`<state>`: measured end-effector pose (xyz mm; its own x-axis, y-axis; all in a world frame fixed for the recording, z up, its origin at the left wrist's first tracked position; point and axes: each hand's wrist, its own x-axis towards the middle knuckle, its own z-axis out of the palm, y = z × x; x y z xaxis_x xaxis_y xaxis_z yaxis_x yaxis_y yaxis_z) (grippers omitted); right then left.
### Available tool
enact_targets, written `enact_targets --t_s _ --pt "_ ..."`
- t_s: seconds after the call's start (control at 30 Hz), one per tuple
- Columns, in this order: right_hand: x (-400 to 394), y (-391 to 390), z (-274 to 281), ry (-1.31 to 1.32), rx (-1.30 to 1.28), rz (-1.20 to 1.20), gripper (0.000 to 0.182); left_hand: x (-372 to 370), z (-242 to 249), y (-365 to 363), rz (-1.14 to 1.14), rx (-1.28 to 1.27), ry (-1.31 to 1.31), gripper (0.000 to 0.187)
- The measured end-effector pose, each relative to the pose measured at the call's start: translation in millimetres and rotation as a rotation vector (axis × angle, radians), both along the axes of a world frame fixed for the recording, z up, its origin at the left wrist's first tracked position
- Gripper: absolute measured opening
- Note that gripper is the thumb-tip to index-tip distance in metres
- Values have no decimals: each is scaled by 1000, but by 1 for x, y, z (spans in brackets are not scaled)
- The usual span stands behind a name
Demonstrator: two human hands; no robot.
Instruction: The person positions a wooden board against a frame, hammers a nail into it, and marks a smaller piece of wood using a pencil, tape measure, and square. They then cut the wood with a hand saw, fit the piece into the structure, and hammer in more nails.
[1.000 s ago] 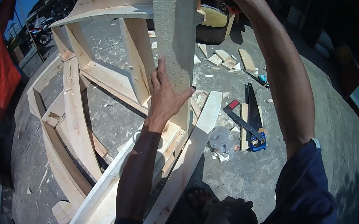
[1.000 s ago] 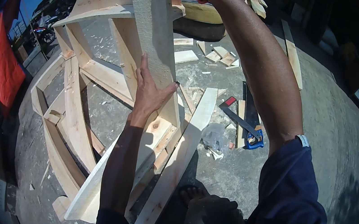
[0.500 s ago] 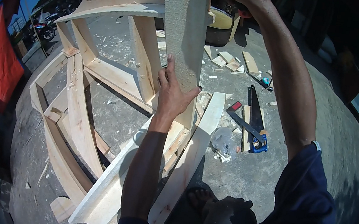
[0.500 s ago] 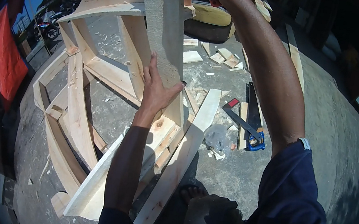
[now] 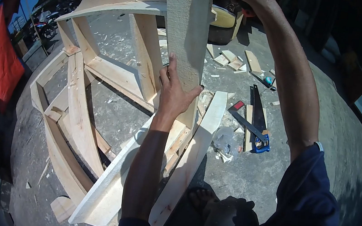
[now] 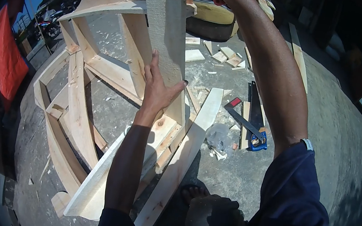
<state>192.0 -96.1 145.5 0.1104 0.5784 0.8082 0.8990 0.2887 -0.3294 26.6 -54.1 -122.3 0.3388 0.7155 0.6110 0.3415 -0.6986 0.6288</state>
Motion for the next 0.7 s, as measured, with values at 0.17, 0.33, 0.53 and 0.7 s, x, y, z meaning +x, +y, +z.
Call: enact_targets --t_s 0.17,0.33,0.53,0.7 --pt "3 0 -2 1 -3 -3 40 1 -2 0 12 49 11 130" --pt "4 4 -2 -3 6 -5 39 0 0 -1 1 -5 -11 127" --pt "6 -8 -35 -63 181 -24 38 1 -1 1 12 -3 5 126" --pt "-1 -98 -192 583 25 190 17 -4 0 2 23 -32 13 126"
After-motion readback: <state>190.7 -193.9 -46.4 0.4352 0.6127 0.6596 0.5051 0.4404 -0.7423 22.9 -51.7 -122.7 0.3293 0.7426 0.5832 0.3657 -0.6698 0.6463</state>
